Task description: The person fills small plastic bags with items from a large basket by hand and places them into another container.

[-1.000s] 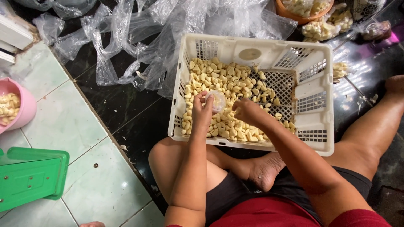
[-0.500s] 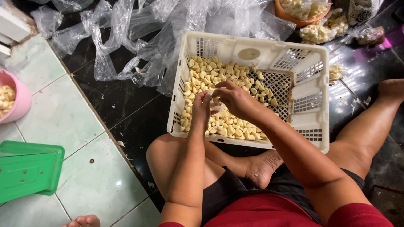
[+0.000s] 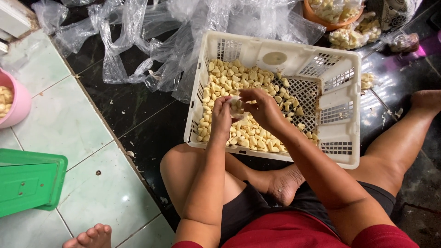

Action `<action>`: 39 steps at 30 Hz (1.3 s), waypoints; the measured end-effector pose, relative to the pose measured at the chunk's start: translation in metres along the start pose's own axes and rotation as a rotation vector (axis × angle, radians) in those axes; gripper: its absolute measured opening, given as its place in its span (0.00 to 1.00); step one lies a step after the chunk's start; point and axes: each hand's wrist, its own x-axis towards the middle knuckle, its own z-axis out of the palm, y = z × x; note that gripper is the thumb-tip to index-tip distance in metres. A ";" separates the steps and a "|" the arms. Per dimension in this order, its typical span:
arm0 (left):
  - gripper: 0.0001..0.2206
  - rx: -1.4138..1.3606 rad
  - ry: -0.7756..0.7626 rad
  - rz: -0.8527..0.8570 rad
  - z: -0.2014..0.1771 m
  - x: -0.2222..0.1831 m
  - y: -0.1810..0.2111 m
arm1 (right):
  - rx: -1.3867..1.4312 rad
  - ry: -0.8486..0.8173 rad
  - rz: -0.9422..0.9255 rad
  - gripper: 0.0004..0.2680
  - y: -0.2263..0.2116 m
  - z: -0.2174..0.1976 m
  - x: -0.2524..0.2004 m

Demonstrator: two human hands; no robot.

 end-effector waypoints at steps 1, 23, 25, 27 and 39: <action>0.12 -0.008 0.001 0.004 0.000 0.001 -0.003 | -0.144 0.025 -0.077 0.14 0.000 0.001 -0.001; 0.28 -0.037 -0.238 0.097 -0.002 -0.012 -0.002 | -0.361 -0.030 0.306 0.13 0.027 -0.014 -0.001; 0.27 0.010 -0.230 0.109 -0.004 -0.009 -0.005 | -0.351 -0.056 0.307 0.11 0.018 -0.021 -0.001; 0.26 0.056 -0.223 0.120 -0.007 -0.002 -0.014 | -0.343 -0.080 0.309 0.09 0.014 -0.027 -0.002; 0.11 0.308 -0.074 0.263 -0.007 0.013 -0.020 | -0.438 -0.159 0.578 0.12 0.083 -0.027 -0.014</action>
